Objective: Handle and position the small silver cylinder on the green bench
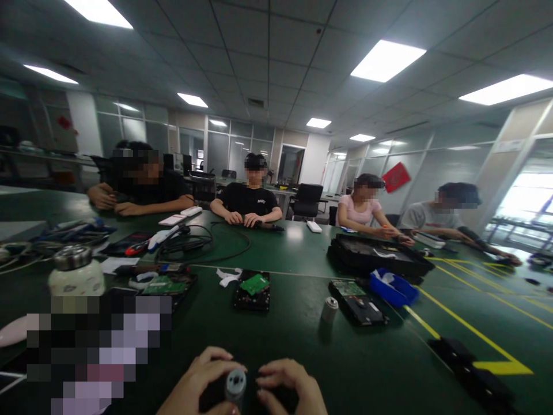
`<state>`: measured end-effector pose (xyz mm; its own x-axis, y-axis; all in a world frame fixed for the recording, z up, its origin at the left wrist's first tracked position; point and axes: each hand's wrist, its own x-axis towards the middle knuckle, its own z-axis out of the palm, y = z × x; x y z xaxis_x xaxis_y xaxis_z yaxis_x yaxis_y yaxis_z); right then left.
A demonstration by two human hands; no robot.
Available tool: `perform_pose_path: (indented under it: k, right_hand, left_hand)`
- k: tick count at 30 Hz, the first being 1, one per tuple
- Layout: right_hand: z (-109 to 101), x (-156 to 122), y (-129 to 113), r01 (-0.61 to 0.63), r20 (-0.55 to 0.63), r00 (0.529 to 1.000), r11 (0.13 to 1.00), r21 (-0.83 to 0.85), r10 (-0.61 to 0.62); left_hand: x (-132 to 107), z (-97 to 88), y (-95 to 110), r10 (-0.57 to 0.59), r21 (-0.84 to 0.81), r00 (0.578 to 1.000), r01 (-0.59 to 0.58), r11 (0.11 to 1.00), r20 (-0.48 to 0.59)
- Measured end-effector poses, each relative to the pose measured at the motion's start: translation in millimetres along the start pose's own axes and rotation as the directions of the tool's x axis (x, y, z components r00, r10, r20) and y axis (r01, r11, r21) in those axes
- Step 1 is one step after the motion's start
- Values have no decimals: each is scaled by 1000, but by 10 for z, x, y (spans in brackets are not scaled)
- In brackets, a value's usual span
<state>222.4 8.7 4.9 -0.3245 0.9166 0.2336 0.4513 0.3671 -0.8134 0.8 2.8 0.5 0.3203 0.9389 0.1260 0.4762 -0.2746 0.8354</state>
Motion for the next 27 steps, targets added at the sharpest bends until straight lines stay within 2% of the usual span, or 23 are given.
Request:
perform_pose_path:
  k: [4,7,14,18,21,24,27]
  right_hand:
    - [-14,86,-347,49,-52,998,997,55,-46]
    - [59,141,-425,122,-22,992,991,52,-121]
    - [195,211,-358,172,-38,985,984,37,-171]
    - [200,180,-314,142,-29,989,989,26,-142]
    - [209,118,-232,101,-9,995,994,50,-101]
    - [226,69,-122,113,43,992,985,131,-120]
    - [252,62,-43,89,170,976,965,247,-133]
  left_hand:
    - [3,11,-5,-13,-10,1000,13,1000,-9]
    - [-1,18,-15,-8,-20,1000,7,1000,-12]
    - [16,18,-27,27,-41,1000,-28,999,-12]
    - [16,30,-51,53,-41,999,-54,998,-10]
    - [-4,44,-80,65,-72,996,-69,995,-62]
    - [-27,39,-94,154,-115,977,-171,978,-148]
    - [-39,15,-77,271,-99,944,-292,951,-186]
